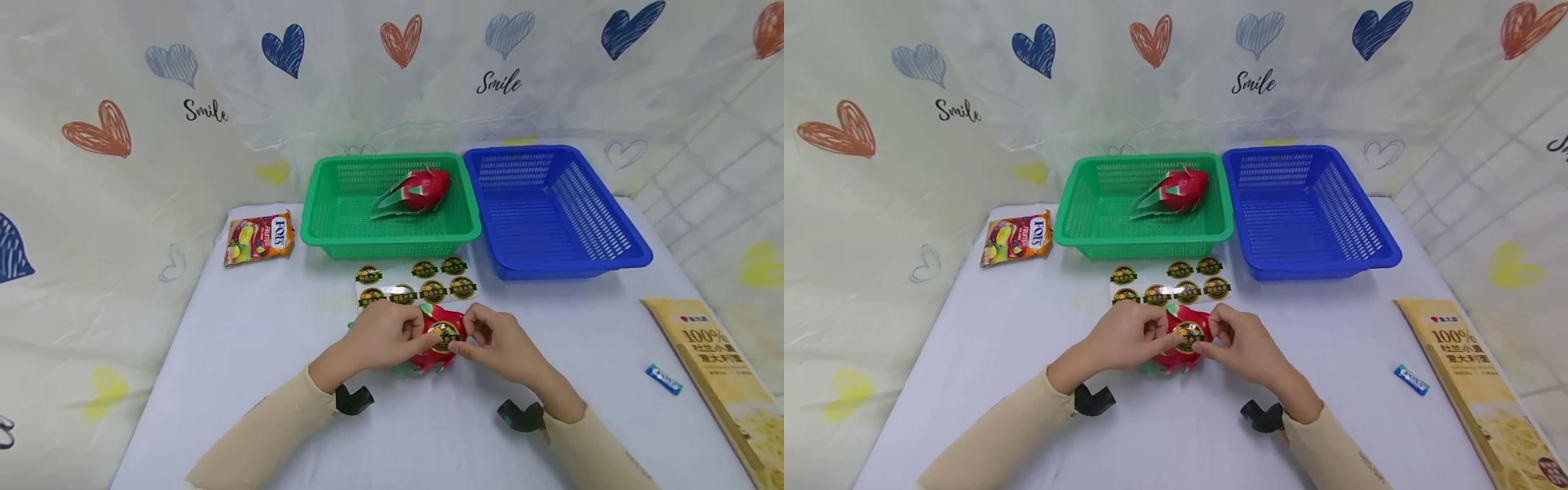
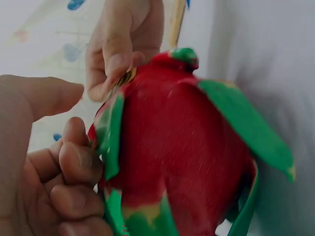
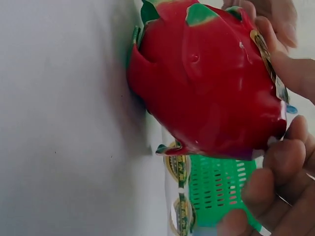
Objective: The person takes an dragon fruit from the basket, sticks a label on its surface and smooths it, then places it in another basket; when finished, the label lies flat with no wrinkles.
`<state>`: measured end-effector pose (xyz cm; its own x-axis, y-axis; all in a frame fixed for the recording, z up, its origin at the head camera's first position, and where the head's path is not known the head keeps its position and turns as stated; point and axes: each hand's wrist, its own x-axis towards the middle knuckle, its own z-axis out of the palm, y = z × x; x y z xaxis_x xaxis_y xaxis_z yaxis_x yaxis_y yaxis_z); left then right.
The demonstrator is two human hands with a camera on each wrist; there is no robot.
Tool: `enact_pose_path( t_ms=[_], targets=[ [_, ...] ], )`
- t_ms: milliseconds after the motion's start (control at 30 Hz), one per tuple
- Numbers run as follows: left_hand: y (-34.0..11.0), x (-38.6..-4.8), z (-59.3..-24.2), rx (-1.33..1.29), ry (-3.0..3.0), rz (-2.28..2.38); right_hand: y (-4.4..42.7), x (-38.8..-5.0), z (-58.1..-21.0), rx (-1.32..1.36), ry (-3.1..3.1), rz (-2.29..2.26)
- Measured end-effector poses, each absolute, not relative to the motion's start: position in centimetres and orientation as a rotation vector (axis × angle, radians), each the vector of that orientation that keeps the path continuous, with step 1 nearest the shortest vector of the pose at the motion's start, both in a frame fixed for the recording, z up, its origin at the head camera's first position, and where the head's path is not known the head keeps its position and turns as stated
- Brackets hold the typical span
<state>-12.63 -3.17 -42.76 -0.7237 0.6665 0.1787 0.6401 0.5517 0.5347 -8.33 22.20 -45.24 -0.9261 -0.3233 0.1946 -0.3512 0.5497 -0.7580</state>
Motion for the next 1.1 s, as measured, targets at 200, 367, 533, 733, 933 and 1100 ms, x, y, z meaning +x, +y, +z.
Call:
enact_pose_path(
  t_ms=[200,367,533,733,933,1100],
  targets=[
    [-3.1,-16.4,-41.4,1.003,2.593,1.078,22.1,-8.7,-44.3,0.546,-2.697,1.08],
    [-2.5,-20.0,-39.7,0.843,2.572,1.148,21.1,-9.2,-43.8,0.601,-2.729,0.902],
    [-0.8,-23.7,-37.7,0.745,2.625,1.173,20.0,-9.4,-43.7,0.593,-2.728,0.702],
    [1.7,-28.1,-35.9,0.652,2.64,1.161,18.8,-9.2,-43.5,0.594,-2.716,0.523],
    [5.7,-31.8,-36.3,0.606,2.552,1.009,17.8,-9.0,-43.5,0.629,-2.725,0.544],
    [8.8,-33.4,-36.8,0.475,2.54,0.872,17.4,-8.4,-43.6,0.68,-2.72,0.618]
  ],
)
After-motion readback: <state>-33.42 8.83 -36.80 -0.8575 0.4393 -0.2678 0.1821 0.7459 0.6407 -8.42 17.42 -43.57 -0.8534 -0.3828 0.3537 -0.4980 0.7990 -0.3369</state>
